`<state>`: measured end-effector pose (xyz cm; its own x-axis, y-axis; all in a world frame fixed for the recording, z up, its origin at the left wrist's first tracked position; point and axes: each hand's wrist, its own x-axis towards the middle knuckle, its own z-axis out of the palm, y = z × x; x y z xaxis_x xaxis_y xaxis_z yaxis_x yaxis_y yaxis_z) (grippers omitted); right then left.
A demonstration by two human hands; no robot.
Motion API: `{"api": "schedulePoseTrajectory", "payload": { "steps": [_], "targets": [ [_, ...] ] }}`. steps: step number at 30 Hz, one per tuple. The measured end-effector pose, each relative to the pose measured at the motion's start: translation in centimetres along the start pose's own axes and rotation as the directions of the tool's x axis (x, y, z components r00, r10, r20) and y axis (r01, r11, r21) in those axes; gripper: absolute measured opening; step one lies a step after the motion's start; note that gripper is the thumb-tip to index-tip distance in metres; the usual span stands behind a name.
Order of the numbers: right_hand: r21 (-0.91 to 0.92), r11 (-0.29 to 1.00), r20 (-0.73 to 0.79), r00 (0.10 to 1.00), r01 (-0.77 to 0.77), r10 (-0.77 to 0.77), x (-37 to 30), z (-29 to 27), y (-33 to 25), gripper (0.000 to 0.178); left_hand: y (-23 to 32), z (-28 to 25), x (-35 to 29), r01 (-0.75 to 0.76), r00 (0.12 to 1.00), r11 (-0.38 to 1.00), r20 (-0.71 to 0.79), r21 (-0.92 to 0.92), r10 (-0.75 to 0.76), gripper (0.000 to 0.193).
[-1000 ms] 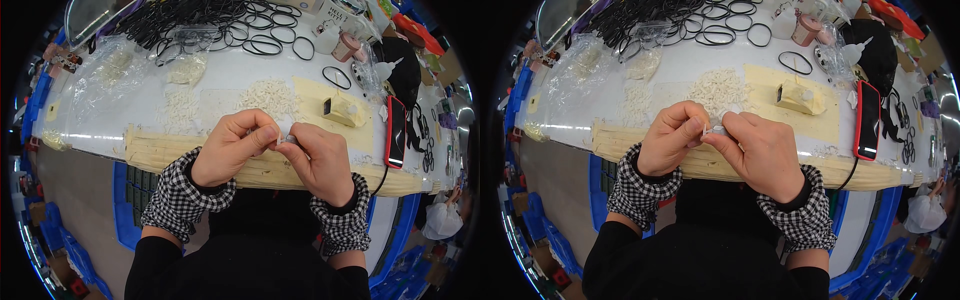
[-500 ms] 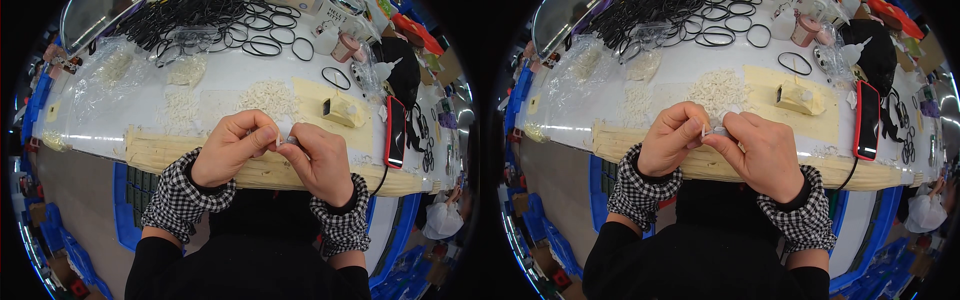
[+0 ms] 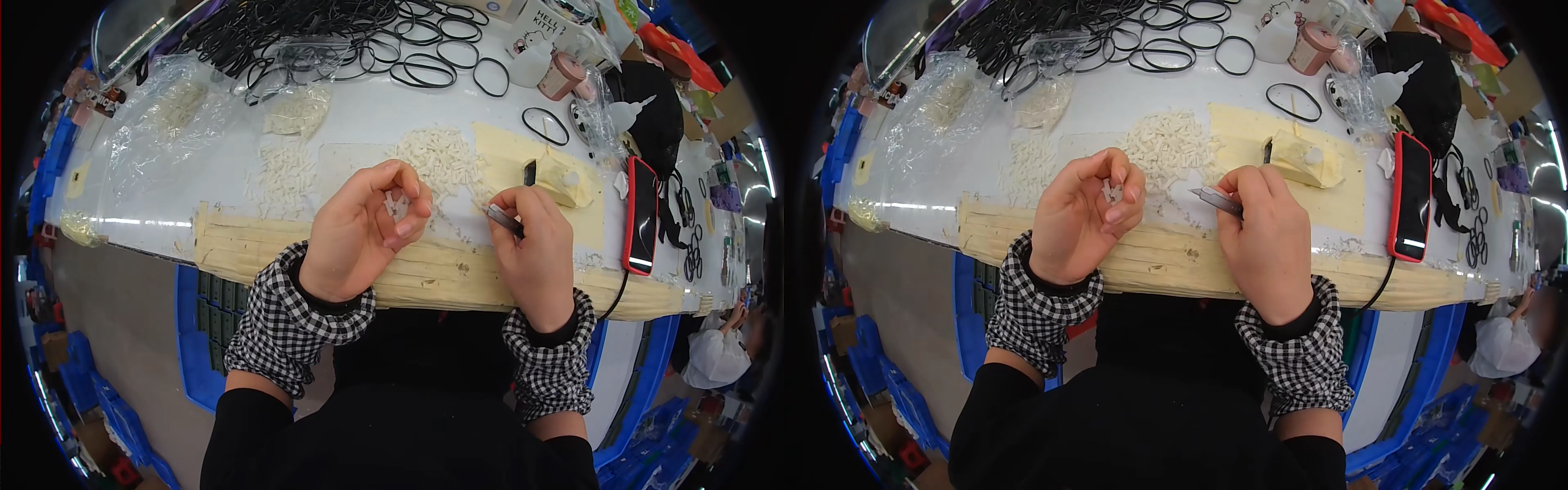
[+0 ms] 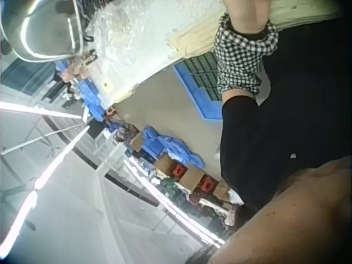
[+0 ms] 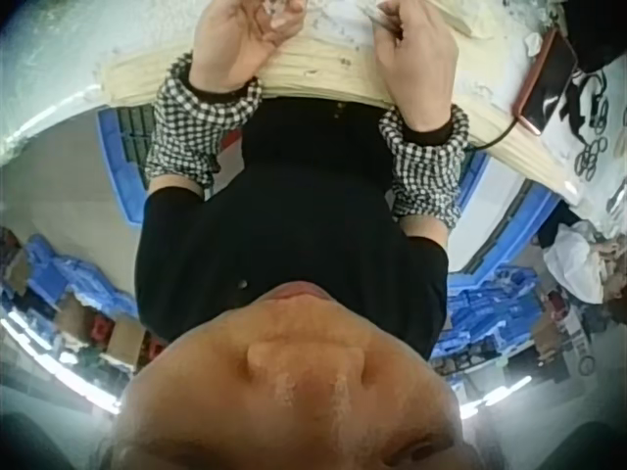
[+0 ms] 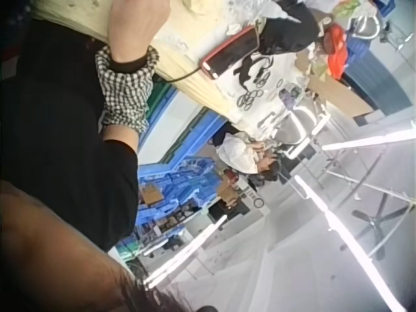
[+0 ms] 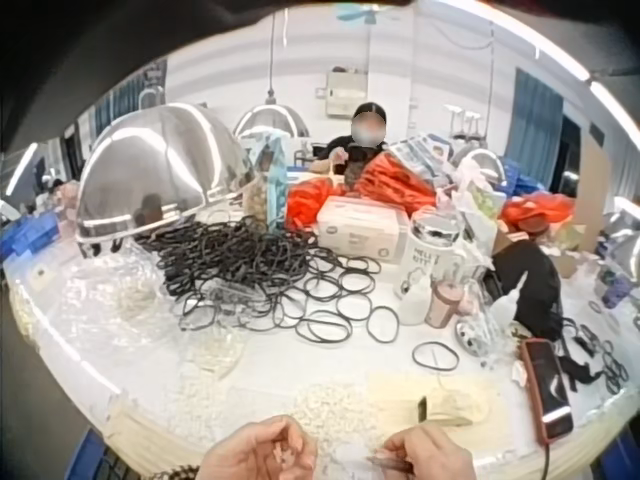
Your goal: Assembling small plastic components with tiny metal pins on a factory workbench.
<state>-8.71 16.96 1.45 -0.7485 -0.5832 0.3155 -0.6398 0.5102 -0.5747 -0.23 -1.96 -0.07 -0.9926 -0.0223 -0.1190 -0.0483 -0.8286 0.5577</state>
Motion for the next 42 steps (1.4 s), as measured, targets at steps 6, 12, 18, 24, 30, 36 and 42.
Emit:
{"api": "schedulePoseTrajectory", "payload": {
  "steps": [6,12,18,24,30,36,42],
  "targets": [
    [-0.208,0.978,0.038,0.999,0.014,-0.006,0.3,1.0,-0.4,0.020,0.0,0.3,-0.1,-0.015,0.999,0.998,-0.050,0.057,0.018,0.025],
    [-0.036,0.996,0.026,0.997,0.080,-0.079,0.4,0.3,-1.1,0.023,0.0,1.5,-0.1,0.046,0.998,0.945,-0.060,0.324,-0.028,0.019],
    [-0.048,0.990,0.003,0.991,0.131,-0.131,0.9,0.8,-1.9,0.021,-0.1,1.7,-0.2,0.043,0.996,0.947,-0.094,0.318,-0.014,0.015],
    [-0.177,0.976,0.045,0.992,0.126,-0.120,0.6,1.4,-1.0,0.018,-0.2,1.3,0.1,-0.017,0.989,0.967,-0.135,0.253,0.053,0.015],
    [0.036,0.980,-0.058,0.979,0.196,-0.194,0.9,1.0,-1.0,0.034,-0.2,0.8,-0.1,-0.025,0.992,0.978,-0.113,0.205,0.049,0.014],
    [0.479,0.872,0.011,0.994,-0.100,0.108,0.6,-0.4,-2.6,0.016,0.0,1.3,-0.4,0.055,0.998,0.941,-0.055,0.334,-0.039,0.016],
    [0.517,0.851,-0.123,0.992,0.092,-0.033,0.7,0.7,-2.8,0.015,-0.2,0.9,-0.3,0.051,0.998,0.944,0.020,0.326,-0.061,0.015]
  ]
}}
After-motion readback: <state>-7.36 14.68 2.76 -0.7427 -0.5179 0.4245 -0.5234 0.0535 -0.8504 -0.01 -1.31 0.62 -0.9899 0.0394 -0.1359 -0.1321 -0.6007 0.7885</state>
